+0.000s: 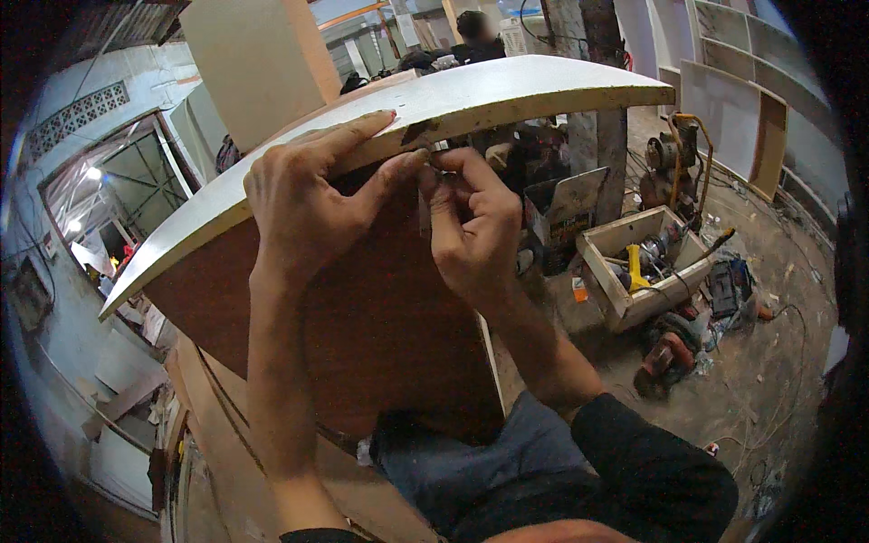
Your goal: The person uses a small metal blade to shave and trim the excess material from the edge of a wooden board. The board is rotated and flipped to shave multiple edges.
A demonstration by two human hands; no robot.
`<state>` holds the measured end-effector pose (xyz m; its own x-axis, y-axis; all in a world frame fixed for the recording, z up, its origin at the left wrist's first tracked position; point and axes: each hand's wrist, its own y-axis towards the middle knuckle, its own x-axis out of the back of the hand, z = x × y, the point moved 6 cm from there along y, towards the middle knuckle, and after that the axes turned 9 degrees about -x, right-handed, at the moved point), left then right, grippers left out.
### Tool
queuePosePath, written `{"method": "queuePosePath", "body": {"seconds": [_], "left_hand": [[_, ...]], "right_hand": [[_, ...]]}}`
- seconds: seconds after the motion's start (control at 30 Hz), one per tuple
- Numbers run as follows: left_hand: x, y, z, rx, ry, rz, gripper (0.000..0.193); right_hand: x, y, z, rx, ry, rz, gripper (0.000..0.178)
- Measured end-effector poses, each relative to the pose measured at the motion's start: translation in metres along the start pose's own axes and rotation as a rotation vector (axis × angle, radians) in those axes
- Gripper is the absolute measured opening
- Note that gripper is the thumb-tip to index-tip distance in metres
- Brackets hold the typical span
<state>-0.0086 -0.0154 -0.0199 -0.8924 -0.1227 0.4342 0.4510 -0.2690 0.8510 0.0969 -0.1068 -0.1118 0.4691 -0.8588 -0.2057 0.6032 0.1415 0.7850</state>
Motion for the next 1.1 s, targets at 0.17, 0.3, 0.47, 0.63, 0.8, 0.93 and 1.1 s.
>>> {"method": "queuePosePath", "body": {"seconds": [0.17,0.3,0.47,0.63,0.8,0.93,1.1], "left_hand": [[0.003,0.001,-0.005,-0.083,-0.007,0.032,0.053],[0.021,-0.003,0.006,-0.144,0.165,0.057,0.065],[0.038,-0.024,0.047,-0.156,0.175,0.135,0.049],[0.037,-0.020,0.045,-0.146,0.277,0.187,0.016],[0.091,0.009,0.072,-0.100,0.266,0.131,0.012],[0.104,0.050,0.093,-0.058,0.193,0.201,0.006],[0.152,0.154,0.186,-0.163,0.115,0.012,0.018]], "right_hand": [[0.026,-0.018,-0.006,0.069,-0.064,-0.123,0.007],[0.102,-0.015,-0.013,0.185,0.023,-0.419,0.018],[0.138,0.027,0.021,0.635,-0.219,-0.600,0.026],[0.145,0.073,0.017,0.507,-0.584,-0.598,0.031],[0.114,0.115,0.086,0.469,-0.720,-0.522,0.057],[0.094,0.159,0.132,0.339,-0.766,-0.400,0.057],[0.032,0.268,0.213,0.244,-0.636,-0.124,0.020]]}}
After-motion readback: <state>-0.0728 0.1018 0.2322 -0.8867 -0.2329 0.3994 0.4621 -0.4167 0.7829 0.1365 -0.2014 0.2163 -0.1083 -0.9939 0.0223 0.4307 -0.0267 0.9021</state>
